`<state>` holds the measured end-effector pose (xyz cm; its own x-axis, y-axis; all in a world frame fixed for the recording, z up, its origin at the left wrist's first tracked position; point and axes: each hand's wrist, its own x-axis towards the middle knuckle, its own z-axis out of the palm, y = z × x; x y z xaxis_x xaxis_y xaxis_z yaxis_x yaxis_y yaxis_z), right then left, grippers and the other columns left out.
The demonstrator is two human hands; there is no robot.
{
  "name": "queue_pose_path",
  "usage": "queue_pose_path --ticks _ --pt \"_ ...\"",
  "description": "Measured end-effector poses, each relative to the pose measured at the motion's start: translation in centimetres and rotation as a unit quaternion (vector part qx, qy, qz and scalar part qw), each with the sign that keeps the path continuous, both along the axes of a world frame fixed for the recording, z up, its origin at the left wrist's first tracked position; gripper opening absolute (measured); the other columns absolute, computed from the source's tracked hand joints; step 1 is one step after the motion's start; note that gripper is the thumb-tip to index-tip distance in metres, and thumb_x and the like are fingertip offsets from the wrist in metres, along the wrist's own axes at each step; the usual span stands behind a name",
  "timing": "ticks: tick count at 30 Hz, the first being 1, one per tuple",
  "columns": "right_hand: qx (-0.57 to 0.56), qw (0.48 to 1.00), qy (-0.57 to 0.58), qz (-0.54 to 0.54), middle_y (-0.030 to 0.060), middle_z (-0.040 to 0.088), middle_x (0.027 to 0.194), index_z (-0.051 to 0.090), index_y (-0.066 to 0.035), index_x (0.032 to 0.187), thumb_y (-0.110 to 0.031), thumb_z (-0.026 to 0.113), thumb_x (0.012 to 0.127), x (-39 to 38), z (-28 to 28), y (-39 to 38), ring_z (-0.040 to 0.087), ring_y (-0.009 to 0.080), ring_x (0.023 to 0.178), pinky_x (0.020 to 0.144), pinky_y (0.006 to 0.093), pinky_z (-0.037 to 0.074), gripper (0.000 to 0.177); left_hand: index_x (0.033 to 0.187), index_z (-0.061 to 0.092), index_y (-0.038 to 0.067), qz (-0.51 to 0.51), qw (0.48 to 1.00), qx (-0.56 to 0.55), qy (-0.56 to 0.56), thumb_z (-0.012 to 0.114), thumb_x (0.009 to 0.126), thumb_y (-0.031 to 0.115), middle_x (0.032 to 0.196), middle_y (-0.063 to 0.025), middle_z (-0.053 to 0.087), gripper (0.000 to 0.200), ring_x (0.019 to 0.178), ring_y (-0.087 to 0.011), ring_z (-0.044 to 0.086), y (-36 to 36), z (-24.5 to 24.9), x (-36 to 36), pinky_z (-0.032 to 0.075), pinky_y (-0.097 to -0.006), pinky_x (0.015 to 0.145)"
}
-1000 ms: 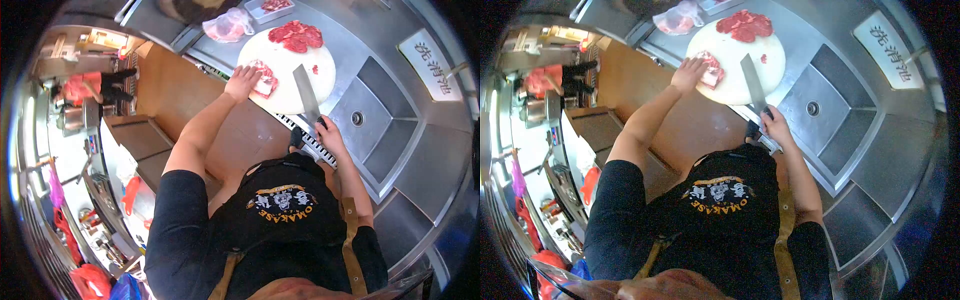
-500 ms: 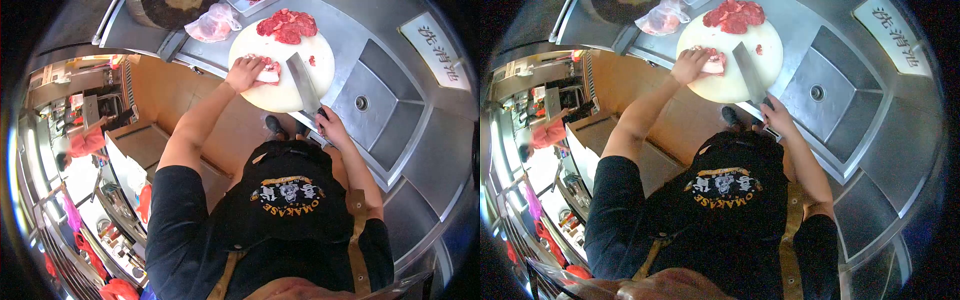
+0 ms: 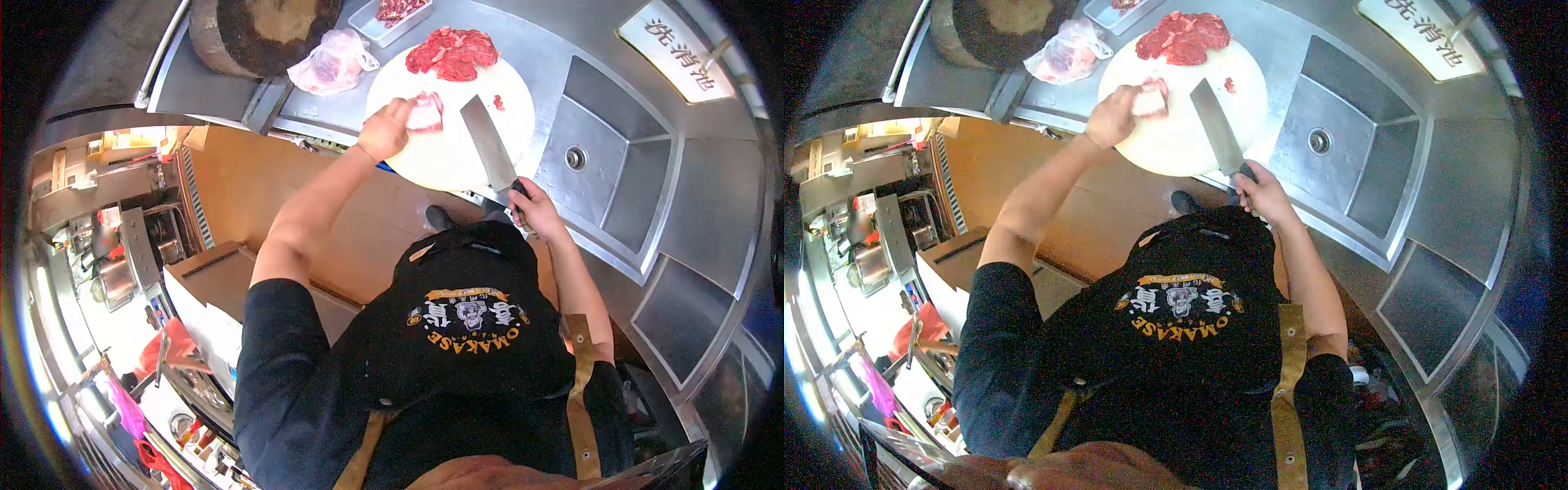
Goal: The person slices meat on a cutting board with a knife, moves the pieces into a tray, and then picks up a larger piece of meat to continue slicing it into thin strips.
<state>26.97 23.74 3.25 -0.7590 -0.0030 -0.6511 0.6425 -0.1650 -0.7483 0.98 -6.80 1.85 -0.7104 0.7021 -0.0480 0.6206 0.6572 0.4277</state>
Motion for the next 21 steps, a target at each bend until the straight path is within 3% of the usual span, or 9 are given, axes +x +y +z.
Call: queue_pose_path --ticks 3,6,9,10,13,14,17,18,21 --pt "0.007 1.0 0.01 0.001 -0.0007 0.059 0.08 0.055 -0.005 0.143 -0.021 0.063 0.105 -0.5 1.0 0.8 0.056 0.0096 0.062 0.054 0.0263 0.048 0.042 0.144 0.048 0.004 0.158 0.921 0.181 -0.307 0.063 0.088 0.002 0.135 -0.0173 0.064 0.059 0.115 -0.0318 0.07 1.7 5.0 -0.4 0.059 -0.0466 0.096" --pt "0.036 0.999 0.014 0.035 -0.0016 0.058 0.077 0.054 -0.006 0.146 -0.019 0.065 0.103 -1.1 0.3 2.6 0.055 0.0094 0.06 0.053 0.0257 0.047 0.046 0.143 0.048 -0.005 0.129 0.632 0.473 -0.6 0.065 0.092 0.004 0.127 -0.0132 0.07 0.054 0.113 -0.0245 0.071 1.0 4.0 -0.1 0.06 -0.0443 0.1" --pt "0.065 0.997 0.019 0.047 -0.0013 0.059 0.077 0.054 -0.006 0.146 -0.019 0.065 0.102 -1.9 0.4 4.5 0.054 0.0087 0.059 0.052 0.0255 0.047 0.047 0.142 0.051 -0.004 0.16 0.537 0.467 -0.684 0.068 0.095 0.01 0.124 -0.0126 0.071 0.052 0.117 -0.0244 0.07 1.9 1.3 2.6 0.058 -0.0446 0.103" --pt "0.07 0.996 0.016 0.051 -0.0012 0.06 0.078 0.055 -0.006 0.147 -0.019 0.066 0.102 -2.4 0.5 5.2 0.055 0.0085 0.06 0.052 0.0257 0.046 0.048 0.13 0.063 -0.002 0.261 0.592 0.432 -0.629 0.072 0.097 0.02 0.113 -0.0115 0.074 0.041 0.1 -0.0202 0.073 3.5 0.7 4.0 0.061 -0.0382 0.091" --pt "0.047 0.996 0.017 0.07 -0.0004 0.061 0.079 0.051 -0.007 0.152 -0.019 0.067 0.101 -3.4 -0.6 7.4 0.056 0.0089 0.062 0.054 0.0266 0.047 0.054 0.115 0.073 0.0 0.348 0.873 0.101 -0.325 0.075 0.097 0.027 0.093 -0.0083 0.075 0.032 0.078 -0.0157 0.069 5.9 0.0 6.2 0.057 -0.0329 0.073" --pt "0.067 0.993 0.028 0.097 0.0002 0.062 0.079 0.051 -0.007 0.152 -0.019 0.067 0.101 -4.0 -0.8 7.8 0.057 0.0092 0.062 0.054 0.027 0.048 0.055 0.101 0.078 0.002 0.345 0.895 0.111 -0.26 0.076 0.096 0.033 0.078 -0.0042 0.071 0.031 0.065 -0.0134 0.061 6.2 -1.7 6.8 0.05 -0.0317 0.062" --pt "0.112 0.981 0.035 0.157 0.0021 0.064 0.08 0.05 -0.006 0.153 -0.02 0.069 0.099 -4.6 -1.0 8.7 0.059 0.0106 0.063 0.056 0.0281 0.05 0.059 0.102 0.078 0.004 0.363 0.845 0.207 -0.335 0.076 0.096 0.037 0.077 -0.0038 0.071 0.034 0.069 -0.0118 0.063 5.9 -2.2 7.2 0.052 -0.0311 0.065" --pt "0.118 0.978 0.028 0.168 0.0029 0.065 0.081 0.049 -0.006 0.153 -0.02 0.069 0.099 -5.0 -0.7 8.8 0.06 0.0112 0.064 0.056 0.0285 0.05 0.059 0.105 0.077 0.003 0.365 0.847 0.211 -0.324 0.076 0.095 0.038 0.075 -0.0073 0.072 0.037 0.066 -0.019 0.066 5.6 -2.5 7.1 0.054 -0.0348 0.066" --pt "0.084 0.982 0.02 0.17 0.0056 0.068 0.083 0.05 -0.007 0.153 -0.019 0.069 0.098 -5.9 -0.5 9.2 0.061 0.0116 0.065 0.057 0.0284 0.051 0.059 0.11 0.076 0.004 0.322 0.934 0.013 -0.156 0.075 0.096 0.031 0.092 -0.0123 0.074 0.031 0.084 -0.0299 0.071 5.2 -2.6 7.9 0.056 -0.0415 0.079"
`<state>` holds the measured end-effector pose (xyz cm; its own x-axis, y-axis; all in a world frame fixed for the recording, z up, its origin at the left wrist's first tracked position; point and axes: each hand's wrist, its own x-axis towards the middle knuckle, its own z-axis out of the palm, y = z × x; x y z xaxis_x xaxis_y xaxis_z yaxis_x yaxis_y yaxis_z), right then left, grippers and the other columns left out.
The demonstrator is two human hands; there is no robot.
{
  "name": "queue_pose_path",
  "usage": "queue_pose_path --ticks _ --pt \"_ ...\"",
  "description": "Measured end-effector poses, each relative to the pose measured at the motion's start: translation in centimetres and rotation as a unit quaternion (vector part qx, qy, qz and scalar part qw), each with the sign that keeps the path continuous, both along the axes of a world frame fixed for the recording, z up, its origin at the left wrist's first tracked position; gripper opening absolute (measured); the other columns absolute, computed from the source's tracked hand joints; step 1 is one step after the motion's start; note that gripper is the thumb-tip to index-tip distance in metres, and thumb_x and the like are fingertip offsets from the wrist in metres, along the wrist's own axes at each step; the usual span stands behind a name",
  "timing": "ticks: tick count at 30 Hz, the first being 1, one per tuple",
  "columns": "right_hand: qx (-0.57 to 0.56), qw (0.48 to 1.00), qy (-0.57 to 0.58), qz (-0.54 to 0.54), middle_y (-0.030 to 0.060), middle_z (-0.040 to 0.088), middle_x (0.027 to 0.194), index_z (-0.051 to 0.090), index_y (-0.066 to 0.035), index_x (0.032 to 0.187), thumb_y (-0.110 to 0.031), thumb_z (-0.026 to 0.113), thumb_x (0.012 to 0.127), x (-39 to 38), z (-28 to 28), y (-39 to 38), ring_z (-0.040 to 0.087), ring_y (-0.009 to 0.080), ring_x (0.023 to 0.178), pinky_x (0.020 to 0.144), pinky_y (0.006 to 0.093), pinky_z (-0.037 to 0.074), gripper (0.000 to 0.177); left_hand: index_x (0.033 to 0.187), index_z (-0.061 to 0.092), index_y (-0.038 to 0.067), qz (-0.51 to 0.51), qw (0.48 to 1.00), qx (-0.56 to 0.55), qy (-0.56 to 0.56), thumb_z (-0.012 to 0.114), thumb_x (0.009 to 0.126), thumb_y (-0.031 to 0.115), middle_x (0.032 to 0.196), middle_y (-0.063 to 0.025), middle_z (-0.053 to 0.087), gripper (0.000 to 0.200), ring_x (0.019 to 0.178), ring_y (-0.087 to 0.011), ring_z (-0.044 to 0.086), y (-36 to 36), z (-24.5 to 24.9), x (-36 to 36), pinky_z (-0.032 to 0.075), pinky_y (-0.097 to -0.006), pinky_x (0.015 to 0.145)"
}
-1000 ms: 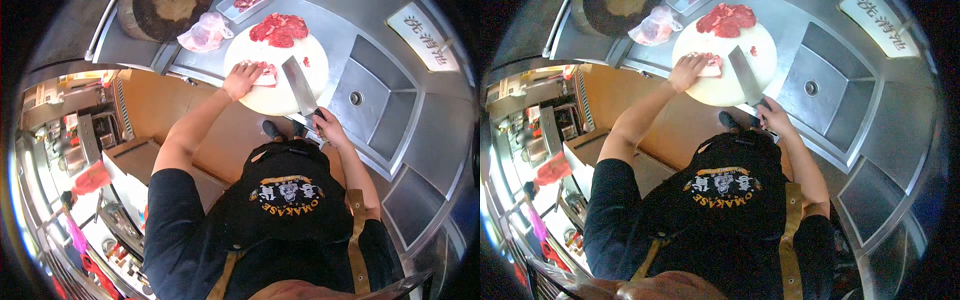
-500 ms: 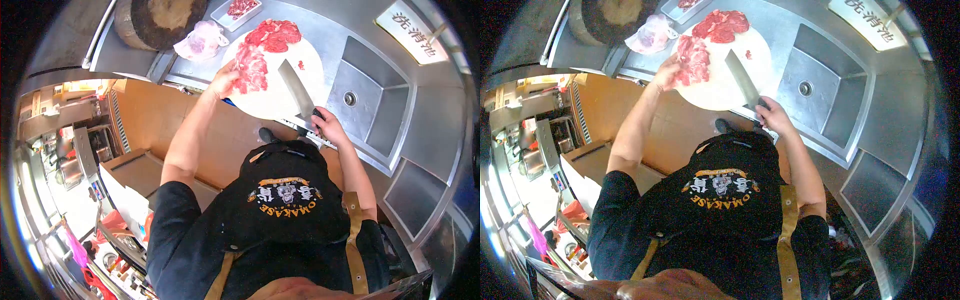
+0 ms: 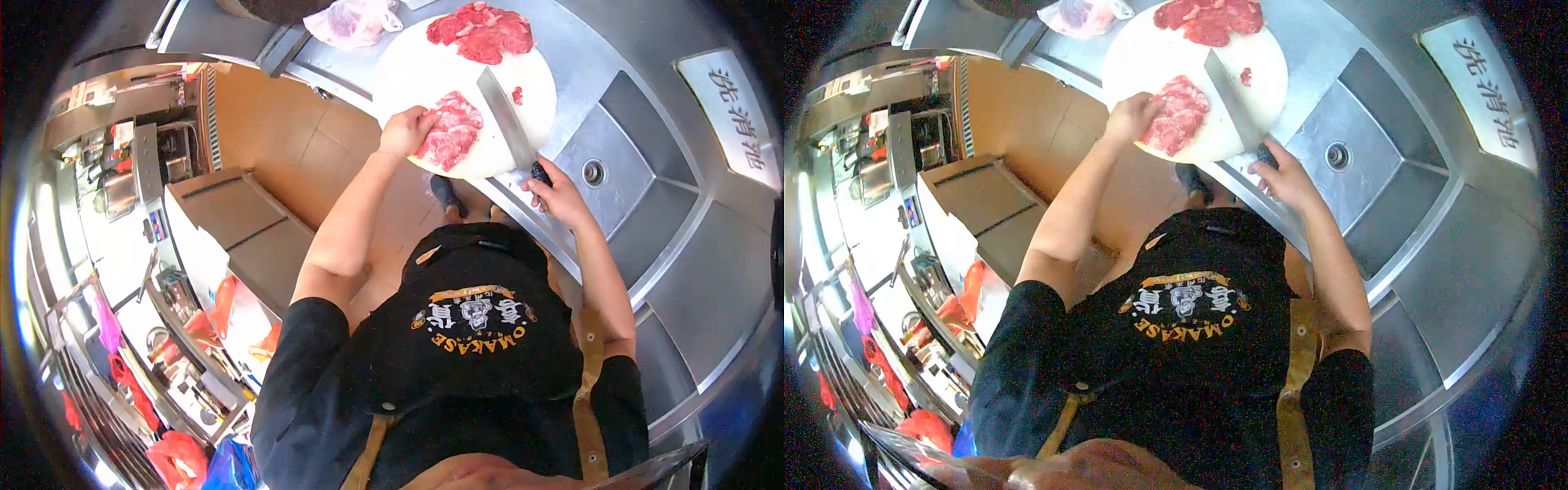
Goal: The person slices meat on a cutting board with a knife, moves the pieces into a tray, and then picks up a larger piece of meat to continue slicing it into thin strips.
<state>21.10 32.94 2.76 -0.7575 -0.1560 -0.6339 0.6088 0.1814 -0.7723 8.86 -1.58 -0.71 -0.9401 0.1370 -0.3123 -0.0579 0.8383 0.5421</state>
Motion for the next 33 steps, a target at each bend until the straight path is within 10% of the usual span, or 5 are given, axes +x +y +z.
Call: queue_pose_path --ticks 3,7,10,14,33 --pt "0.049 0.998 0.019 0.027 0.0105 0.072 0.087 0.054 -0.01 0.151 -0.024 0.067 0.1 -0.5 -0.2 -0.7 0.066 0.0177 0.068 0.061 0.0329 0.054 0.054 0.114 0.075 0.006 0.03 0.953 -0.067 0.293 0.075 0.092 0.024 0.116 -0.0137 0.071 0.029 0.11 -0.038 0.066 2.1 0.9 1.9 0.052 -0.0478 0.094" --pt "0.204 0.948 0.235 0.073 0.018 0.075 0.097 0.059 -0.018 0.147 -0.036 0.058 0.105 -0.5 -0.4 -3.3 0.074 0.0339 0.083 0.072 0.0451 0.057 0.045 0.114 0.073 0.003 -0.246 0.899 0.037 0.361 0.078 0.082 0.017 0.123 -0.0155 0.066 0.035 0.12 -0.0367 0.061 2.7 1.3 2.0 0.05 -0.0475 0.103" --pt "0.262 0.929 0.234 0.118 0.0174 0.074 0.118 0.063 -0.016 0.143 -0.03 0.054 0.108 -0.9 0.9 -5.5 0.073 0.0337 0.106 0.087 0.0411 0.057 0.038 0.114 0.073 0.002 -0.224 0.924 0.075 0.302 0.076 0.081 0.014 0.122 -0.0171 0.066 0.035 0.119 -0.0365 0.062 3.4 -0.1 0.9 0.051 -0.0464 0.101" --pt "0.308 0.9 0.276 0.136 0.0181 0.075 0.111 0.062 -0.019 0.14 -0.038 0.055 0.105 0.3 0.7 -6.3 0.073 0.0394 0.096 0.08 0.0509 0.058 0.04 0.111 0.072 0.002 -0.182 0.95 0.097 0.236 0.074 0.078 0.015 0.114 -0.0185 0.065 0.035 0.109 -0.039 0.062 3.4 0.1 0.4 0.052 -0.0478 0.096" --pt "0.293 0.906 0.238 0.19 0.0179 0.076 0.096 0.067 -0.016 0.137 -0.03 0.055 0.106 -5.0 2.4 -6.8 0.074 0.0369 0.085 0.074 0.0459 0.057 0.036 0.116 0.067 0.0 -0.171 0.947 0.083 0.258 0.073 0.076 0.013 0.113 -0.0179 0.063 0.043 0.109 -0.0391 0.061 3.6 -0.3 0.2 0.05 -0.0473 0.095"
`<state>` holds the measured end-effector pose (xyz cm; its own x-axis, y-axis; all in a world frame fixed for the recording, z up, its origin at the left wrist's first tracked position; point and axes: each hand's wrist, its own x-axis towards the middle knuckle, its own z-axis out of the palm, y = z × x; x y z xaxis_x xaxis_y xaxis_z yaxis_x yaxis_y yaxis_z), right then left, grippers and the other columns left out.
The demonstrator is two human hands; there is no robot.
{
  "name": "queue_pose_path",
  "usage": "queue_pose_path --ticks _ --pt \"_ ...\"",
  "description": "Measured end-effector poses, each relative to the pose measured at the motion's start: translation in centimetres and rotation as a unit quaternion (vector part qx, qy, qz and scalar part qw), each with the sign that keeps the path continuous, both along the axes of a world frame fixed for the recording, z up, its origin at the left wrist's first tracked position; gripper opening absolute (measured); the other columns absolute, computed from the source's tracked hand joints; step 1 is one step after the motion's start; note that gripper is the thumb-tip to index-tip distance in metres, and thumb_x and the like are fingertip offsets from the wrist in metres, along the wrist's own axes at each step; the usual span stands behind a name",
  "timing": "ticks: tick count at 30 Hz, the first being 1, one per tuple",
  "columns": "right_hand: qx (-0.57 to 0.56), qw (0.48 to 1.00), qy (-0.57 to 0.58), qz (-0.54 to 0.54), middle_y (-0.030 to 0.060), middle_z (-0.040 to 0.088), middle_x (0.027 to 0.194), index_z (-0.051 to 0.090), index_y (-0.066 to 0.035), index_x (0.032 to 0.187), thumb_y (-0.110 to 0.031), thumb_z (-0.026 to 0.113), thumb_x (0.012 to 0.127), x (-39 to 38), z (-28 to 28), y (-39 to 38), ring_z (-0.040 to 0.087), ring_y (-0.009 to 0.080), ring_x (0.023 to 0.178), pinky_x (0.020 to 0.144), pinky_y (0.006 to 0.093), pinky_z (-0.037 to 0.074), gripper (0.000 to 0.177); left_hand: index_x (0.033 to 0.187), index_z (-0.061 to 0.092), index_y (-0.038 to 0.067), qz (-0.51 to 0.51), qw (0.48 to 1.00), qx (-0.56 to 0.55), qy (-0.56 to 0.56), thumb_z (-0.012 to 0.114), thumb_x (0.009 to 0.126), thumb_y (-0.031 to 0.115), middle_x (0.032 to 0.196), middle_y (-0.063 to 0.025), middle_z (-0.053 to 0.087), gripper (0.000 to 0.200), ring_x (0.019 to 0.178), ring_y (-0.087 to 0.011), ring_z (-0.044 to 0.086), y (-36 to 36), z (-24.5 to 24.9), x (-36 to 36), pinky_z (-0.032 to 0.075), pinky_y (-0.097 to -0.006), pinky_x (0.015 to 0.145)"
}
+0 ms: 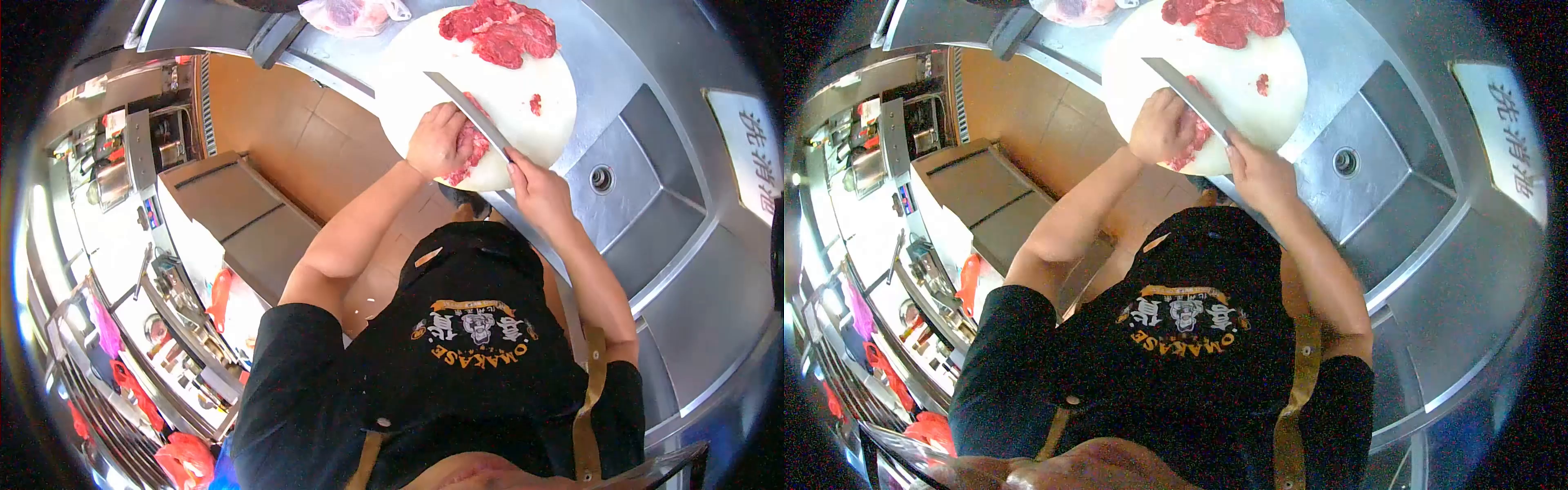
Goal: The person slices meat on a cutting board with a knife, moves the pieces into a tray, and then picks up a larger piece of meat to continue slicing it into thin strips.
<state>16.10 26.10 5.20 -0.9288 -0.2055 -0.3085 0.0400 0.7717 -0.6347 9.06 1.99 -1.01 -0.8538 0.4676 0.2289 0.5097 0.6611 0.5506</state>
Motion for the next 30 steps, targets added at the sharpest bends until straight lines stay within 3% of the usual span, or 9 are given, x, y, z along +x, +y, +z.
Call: queue_pose_path --ticks 6,10,12,14,16,21,24,30 --pt "-0.056 0.998 0.003 -0.001 0.0198 0.075 0.098 0.067 -0.015 0.137 -0.03 0.054 0.107 2.7 -0.4 3.1 0.074 0.0384 0.086 0.076 0.0458 0.057 0.036 0.116 0.068 0.0 0.02 1.0 0.0 0.002 0.074 0.075 0.014 0.12 -0.0172 0.064 0.044 0.113 -0.0377 0.061 0.1 -1.0 -0.1 0.05 -0.046 0.097" --pt "-0.041 0.999 -0.022 0.015 0.0204 0.075 0.101 0.067 -0.016 0.137 -0.03 0.053 0.107 -3.2 -3.5 -0.5 0.073 0.0396 0.091 0.079 0.0468 0.057 0.035 0.117 0.068 0.001 0.019 1.0 0.017 0.002 0.074 0.075 0.015 0.125 -0.0159 0.064 0.045 0.115 -0.0372 0.061 0.2 -0.7 0.3 0.05 -0.0457 0.1" --pt "-0.075 0.997 0.027 0.012 0.0214 0.075 0.102 0.064 -0.019 0.139 -0.037 0.048 0.107 -6.3 -6.8 -1.9 0.072 0.042 0.094 0.082 0.0536 0.056 0.041 0.117 0.068 0.002 0.015 1.0 0.023 0.006 0.074 0.077 0.014 0.126 -0.0168 0.064 0.042 0.115 -0.0378 0.061 0.2 -0.6 0.1 0.05 -0.0464 0.1" --pt "-0.026 0.999 0.038 -0.006 0.0201 0.075 0.103 0.065 -0.019 0.138 -0.035 0.05 0.107 -8.1 -4.5 -2.8 0.073 0.0401 0.094 0.081 0.0493 0.056 0.038 0.117 0.068 0.003 0.015 1.0 0.022 0.004 0.074 0.081 0.011 0.124 -0.0195 0.065 0.037 0.114 -0.0395 0.062 0.3 -0.2 0.2 0.05 -0.0476 0.099" --pt "-0.01 0.999 0.015 -0.028 0.0183 0.075 0.106 0.065 -0.02 0.139 -0.036 0.05 0.108 -8.3 -1.9 -2.3 0.073 0.0388 0.096 0.083 0.0464 0.057 0.038 0.119 0.068 0.004 0.018 1.0 0.019 0.007 0.074 0.078 0.013 0.127 -0.0153 0.063 0.043 0.118 -0.0365 0.06 -0.1 -1.0 0.6 0.049 -0.0464 0.1" --pt "-0.014 0.999 0.035 0.027 0.0164 0.076 0.106 0.066 -0.019 0.139 -0.03 0.057 0.106 1.2 0.8 2.2 0.074 0.0367 0.091 0.078 0.0451 0.058 0.037 0.121 0.068 0.004 0.008 0.999 -0.022 -0.031 0.074 0.079 0.016 0.128 -0.0139 0.062 0.044 0.121 -0.0353 0.058 -0.1 -1.0 0.5 0.047 -0.0463 0.101" --pt "-0.019 0.999 0.031 0.008 0.019 0.074 0.095 0.066 -0.016 0.137 -0.03 0.058 0.104 3.6 1.8 3.2 0.073 0.0393 0.087 0.072 0.049 0.057 0.037 0.12 0.068 0.004 -0.005 1.0 -0.008 -0.015 0.073 0.078 0.016 0.127 -0.0144 0.063 0.044 0.119 -0.036 0.058 -0.2 -0.7 -0.4 0.047 -0.0465 0.1" --pt "0.003 0.999 -0.026 0.019 0.0209 0.074 0.098 0.066 -0.018 0.137 -0.032 0.057 0.104 0.7 1.1 1.9 0.073 0.0402 0.087 0.074 0.0504 0.057 0.037 0.118 0.069 0.004 0.008 0.999 -0.025 -0.041 0.073 0.076 0.015 0.126 -0.0137 0.063 0.043 0.12 -0.0354 0.059 -0.2 -1.5 -0.2 0.048 -0.0461 0.1"
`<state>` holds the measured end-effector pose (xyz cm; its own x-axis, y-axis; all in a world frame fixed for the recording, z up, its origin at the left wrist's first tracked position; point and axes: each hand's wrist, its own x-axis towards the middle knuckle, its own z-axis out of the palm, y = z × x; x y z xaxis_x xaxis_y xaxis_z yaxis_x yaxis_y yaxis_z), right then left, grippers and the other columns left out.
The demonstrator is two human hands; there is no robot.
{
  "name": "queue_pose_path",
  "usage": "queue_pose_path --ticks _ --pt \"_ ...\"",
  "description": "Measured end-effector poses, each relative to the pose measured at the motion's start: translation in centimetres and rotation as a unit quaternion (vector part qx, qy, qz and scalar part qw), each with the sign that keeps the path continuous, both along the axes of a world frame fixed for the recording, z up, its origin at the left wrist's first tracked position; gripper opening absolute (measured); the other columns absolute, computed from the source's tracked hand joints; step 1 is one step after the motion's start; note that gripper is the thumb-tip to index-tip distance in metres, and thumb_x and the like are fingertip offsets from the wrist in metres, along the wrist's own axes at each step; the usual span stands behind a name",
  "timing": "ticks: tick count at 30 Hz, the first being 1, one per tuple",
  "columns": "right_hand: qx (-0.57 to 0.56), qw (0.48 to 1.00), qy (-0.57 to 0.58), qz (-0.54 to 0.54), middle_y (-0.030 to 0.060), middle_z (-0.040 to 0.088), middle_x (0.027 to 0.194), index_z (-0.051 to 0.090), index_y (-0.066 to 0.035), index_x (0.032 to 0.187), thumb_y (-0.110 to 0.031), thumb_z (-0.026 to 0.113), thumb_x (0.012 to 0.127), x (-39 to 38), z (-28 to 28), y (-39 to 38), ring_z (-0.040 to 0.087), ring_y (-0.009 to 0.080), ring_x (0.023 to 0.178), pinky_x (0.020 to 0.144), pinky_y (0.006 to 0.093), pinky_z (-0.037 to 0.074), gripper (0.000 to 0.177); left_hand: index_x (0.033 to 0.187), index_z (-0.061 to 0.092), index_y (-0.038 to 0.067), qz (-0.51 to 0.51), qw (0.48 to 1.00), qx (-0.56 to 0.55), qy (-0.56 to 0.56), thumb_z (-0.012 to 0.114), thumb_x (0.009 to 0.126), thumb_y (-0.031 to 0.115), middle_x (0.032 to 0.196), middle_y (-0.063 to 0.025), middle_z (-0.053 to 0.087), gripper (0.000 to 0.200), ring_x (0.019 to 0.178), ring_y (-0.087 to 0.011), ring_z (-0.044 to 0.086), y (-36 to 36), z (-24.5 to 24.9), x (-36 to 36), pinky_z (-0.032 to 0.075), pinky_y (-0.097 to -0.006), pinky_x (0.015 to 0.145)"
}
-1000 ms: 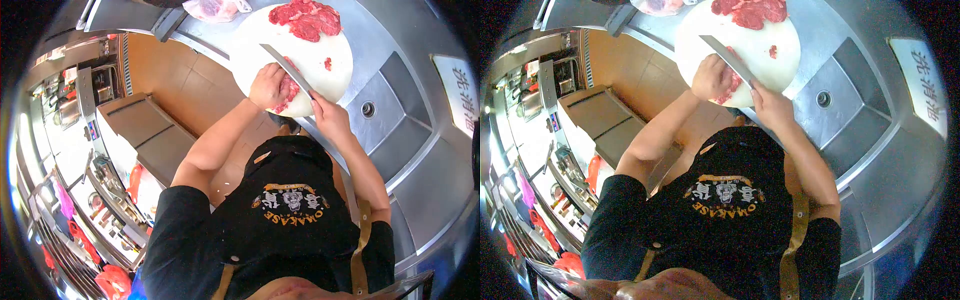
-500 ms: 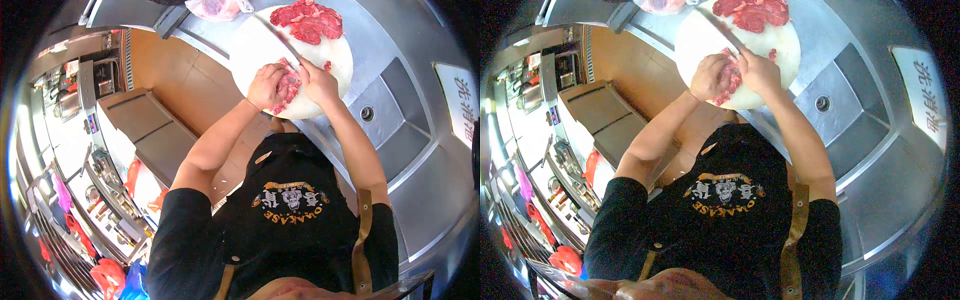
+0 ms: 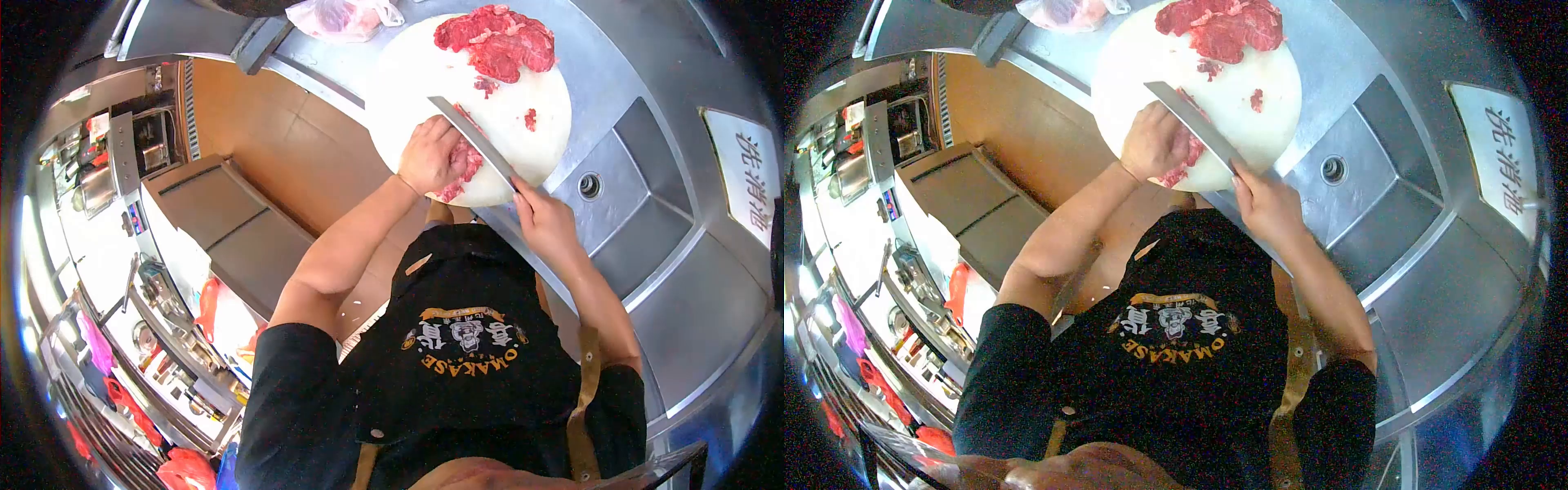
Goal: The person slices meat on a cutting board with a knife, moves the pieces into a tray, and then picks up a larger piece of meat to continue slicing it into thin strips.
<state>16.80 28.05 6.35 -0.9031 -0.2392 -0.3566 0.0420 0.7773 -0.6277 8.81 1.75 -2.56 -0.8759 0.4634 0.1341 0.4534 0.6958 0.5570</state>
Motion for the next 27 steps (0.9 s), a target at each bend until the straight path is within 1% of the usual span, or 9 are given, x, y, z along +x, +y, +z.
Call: queue_pose_path --ticks 4,5,9,12,14,19,21,25,27 --pt "-0.091 0.994 0.055 -0.015 0.0209 0.074 0.098 0.067 -0.02 0.136 -0.036 0.053 0.106 -5.6 -5.7 -3.7 0.072 0.0423 0.088 0.077 0.0526 0.056 0.037 0.118 0.069 0.004 0.003 0.998 0.047 0.034 0.074 0.075 0.015 0.126 -0.0127 0.064 0.045 0.118 -0.0343 0.061 0.1 0.9 0.0 0.049 -0.045 0.099" --pt "-0.087 0.995 0.048 -0.014 0.0209 0.074 0.098 0.067 -0.021 0.135 -0.036 0.053 0.106 -8.4 -6.3 -5.2 0.072 0.0421 0.088 0.077 0.0526 0.056 0.036 0.118 0.069 0.004 0.004 0.998 0.048 0.044 0.074 0.075 0.015 0.126 -0.0124 0.064 0.045 0.117 -0.0341 0.061 0.1 0.9 -0.1 0.049 -0.0446 0.099" --pt "-0.021 0.999 0.025 -0.043 0.0208 0.074 0.098 0.069 -0.024 0.131 -0.037 0.051 0.107 -11.2 -3.0 -5.7 0.072 0.0412 0.087 0.076 0.0523 0.056 0.033 0.119 0.069 0.005 0.001 0.997 0.058 0.045 0.074 0.076 0.015 0.125 -0.0119 0.064 0.044 0.117 -0.0337 0.061 0.0 0.7 0.2 0.049 -0.0448 0.099" --pt "-0.026 0.997 0.073 0.003 0.0198 0.074 0.099 0.066 -0.02 0.137 -0.036 0.053 0.106 -4.9 -1.6 -1.2 0.073 0.0406 0.084 0.072 0.0517 0.056 0.037 0.119 0.069 0.005 0.002 0.997 0.059 0.054 0.074 0.076 0.015 0.125 -0.012 0.063 0.044 0.117 -0.0339 0.06 -0.1 0.1 0.2 0.049 -0.0452 0.099" --pt "-0.009 0.998 0.05 0.032 0.0204 0.075 0.1 0.066 -0.018 0.138 -0.033 0.055 0.105 -0.4 -0.4 1.1 0.073 0.0408 0.083 0.07 0.0511 0.057 0.037 0.119 0.069 0.005 -0.004 0.999 0.031 0.024 0.074 0.076 0.015 0.124 -0.0125 0.063 0.045 0.117 -0.0342 0.06 -0.1 0.3 0.1 0.049 -0.0455 0.099" --pt "-0.017 1.0 0.025 0.006 0.0208 0.075 0.098 0.067 -0.018 0.137 -0.033 0.058 0.104 1.2 0.5 1.6 0.073 0.0413 0.084 0.07 0.0503 0.057 0.037 0.119 0.07 0.006 -0.022 0.998 0.032 0.04 0.074 0.075 0.015 0.121 -0.0131 0.064 0.045 0.115 -0.0346 0.061 -0.1 0.4 -0.2 0.05 -0.0459 0.097" --pt "-0.002 1.0 0.01 0.018 0.0216 0.074 0.098 0.067 -0.018 0.136 -0.034 0.058 0.104 -0.8 -0.6 0.2 0.073 0.0417 0.085 0.071 0.0508 0.057 0.038 0.118 0.071 0.006 -0.016 0.998 0.037 0.039 0.074 0.074 0.015 0.121 -0.013 0.064 0.045 0.114 -0.0346 0.061 -0.1 0.7 -0.4 0.05 -0.0458 0.096" --pt "-0.083 0.995 0.055 0.006 0.021 0.074 0.098 0.067 -0.019 0.137 -0.038 0.052 0.105 -7.5 -7.0 -4.6 0.072 0.0432 0.087 0.076 0.0529 0.057 0.039 0.116 0.071 0.006 0.002 0.998 0.055 0.04 0.074 0.074 0.014 0.121 -0.0122 0.064 0.042 0.112 -0.0343 0.062 -0.1 0.6 0.0 0.051 -0.0451 0.095" --pt "-0.041 0.998 0.057 -0.001 0.0196 0.075 0.099 0.067 -0.018 0.137 -0.034 0.054 0.106 -11.6 -5.2 -6.7 0.073 0.0393 0.088 0.076 0.0471 0.057 0.037 0.115 0.071 0.006 0.004 0.996 0.059 0.059 0.074 0.075 0.015 0.12 -0.0119 0.065 0.042 0.113 -0.034 0.062 0.1 0.6 0.0 0.051 -0.0446 0.095"
